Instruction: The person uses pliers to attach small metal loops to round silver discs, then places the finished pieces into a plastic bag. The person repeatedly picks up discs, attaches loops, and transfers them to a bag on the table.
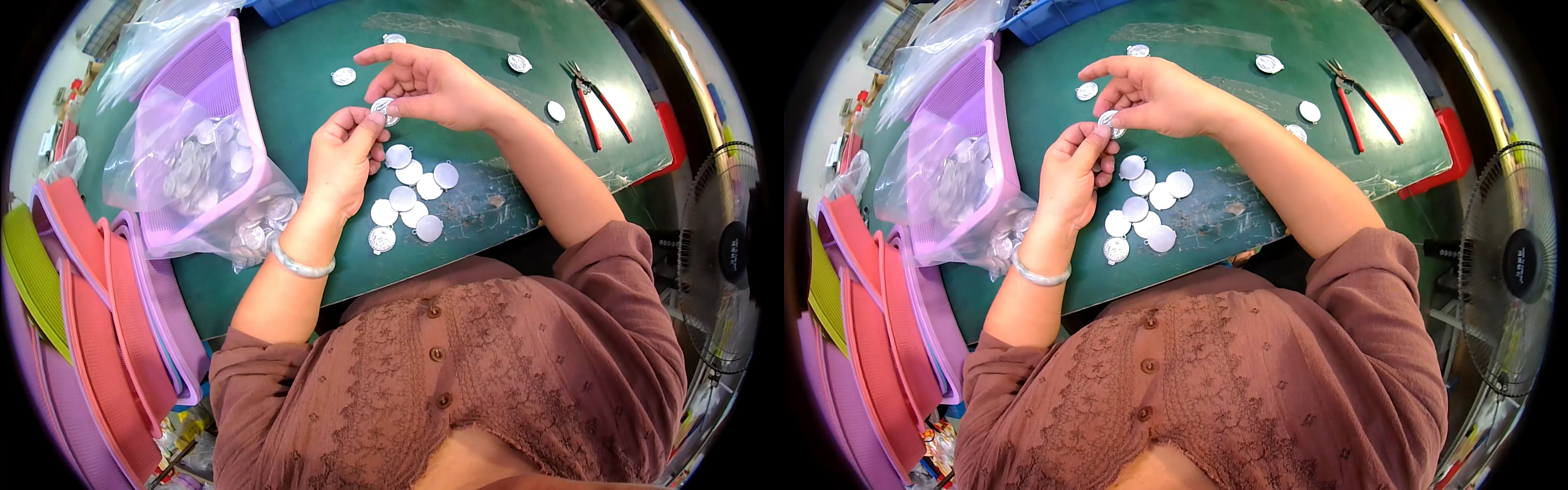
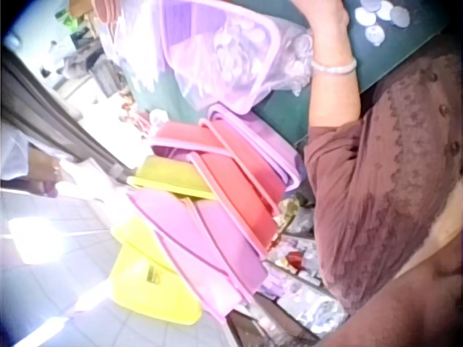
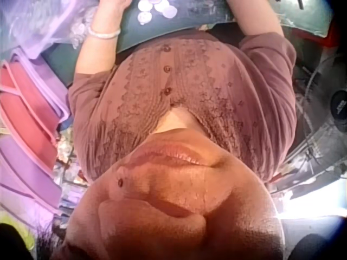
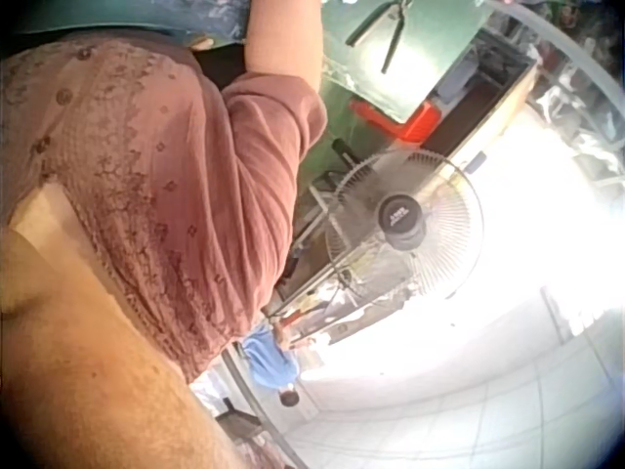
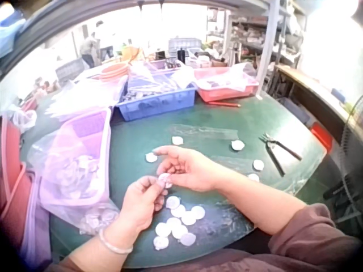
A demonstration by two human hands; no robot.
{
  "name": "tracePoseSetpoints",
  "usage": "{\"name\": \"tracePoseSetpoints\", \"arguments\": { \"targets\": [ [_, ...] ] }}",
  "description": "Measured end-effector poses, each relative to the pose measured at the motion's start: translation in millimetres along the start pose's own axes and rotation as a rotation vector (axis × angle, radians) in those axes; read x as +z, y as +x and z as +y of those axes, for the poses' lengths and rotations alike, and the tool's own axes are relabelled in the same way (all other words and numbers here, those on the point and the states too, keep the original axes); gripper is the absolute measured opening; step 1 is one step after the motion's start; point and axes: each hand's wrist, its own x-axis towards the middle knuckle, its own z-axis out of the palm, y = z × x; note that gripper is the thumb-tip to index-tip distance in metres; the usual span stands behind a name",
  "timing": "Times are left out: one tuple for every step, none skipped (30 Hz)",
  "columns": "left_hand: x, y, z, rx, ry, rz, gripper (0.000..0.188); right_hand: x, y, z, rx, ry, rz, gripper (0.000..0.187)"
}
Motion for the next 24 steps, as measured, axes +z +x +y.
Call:
{"name": "tracePoseSetpoints", "arguments": {
  "targets": [
    [-1,0,-1,0.007,-0.024,-0.014,0.012,1,-2,-1,0.015,0.028,0.044,0.047],
    [-2,0,-2,0.015,-0.048,-0.027,0.012,2,-4,-1,0.029,0.056,0.088,0.047],
    [-2,0,-2,0.004,-0.085,-0.015,0.012,1,-5,-2,0.065,0.104,0.124,0.047],
    [-2,1,-2,-0.008,-0.122,-0.001,0.011,0,-7,-3,0.101,0.153,0.158,0.047],
    [-2,1,-2,-0.019,-0.16,0.013,0.011,-2,-8,-4,0.137,0.201,0.192,0.047],
    [-2,1,-2,-0.02,-0.174,0.025,0.012,-2,-9,-2,0.138,0.216,0.174,0.046],
    [-1,0,-2,-0.022,-0.188,0.037,0.012,-3,-10,1,0.138,0.231,0.158,0.046],
    [0,0,-2,-0.023,-0.202,0.048,0.013,-3,-11,3,0.139,0.246,0.142,0.046],
    [1,0,-2,-0.026,-0.203,0.044,0.013,-3,-11,3,0.127,0.237,0.141,0.046],
    [2,-1,-1,-0.029,-0.203,0.041,0.013,0,-11,2,0.115,0.23,0.138,0.046],
    [3,-2,-1,-0.032,-0.203,0.039,0.013,1,-12,2,0.104,0.223,0.136,0.046],
    [3,-3,0,-0.025,-0.193,0.03,0.013,0,-12,2,0.108,0.217,0.143,0.046],
    [4,-4,0,-0.019,-0.184,0.021,0.013,-1,-12,2,0.113,0.21,0.15,0.046],
    [4,-4,0,-0.012,-0.174,0.011,0.013,-3,-12,2,0.118,0.203,0.158,0.045],
    [4,-4,-1,-0.011,-0.178,-0.003,0.013,-3,-12,3,0.127,0.21,0.161,0.046],
    [3,-4,-2,-0.009,-0.183,-0.017,0.014,-4,-12,3,0.135,0.216,0.164,0.046],
    [2,-4,-2,-0.008,-0.188,-0.031,0.015,-5,-12,3,0.144,0.222,0.168,0.046],
    [2,-4,-2,-0.012,-0.192,-0.039,0.016,-5,-13,3,0.144,0.221,0.166,0.046],
    [2,-3,-2,-0.017,-0.196,-0.046,0.018,-5,-13,3,0.145,0.22,0.163,0.046],
    [1,-3,-2,-0.022,-0.2,-0.053,0.019,-5,-13,3,0.145,0.219,0.16,0.046],
    [1,-3,-2,-0.032,-0.188,-0.056,0.022,-5,-13,3,0.144,0.223,0.161,0.046],
    [0,-2,-2,-0.041,-0.178,-0.059,0.025,-5,-13,2,0.143,0.226,0.162,0.046],
    [0,-2,-2,-0.05,-0.167,-0.063,0.028,-5,-14,2,0.142,0.228,0.162,0.045],
    [0,-3,-2,-0.056,-0.169,-0.065,0.029,-4,-14,2,0.145,0.23,0.161,0.045]
  ]
}}
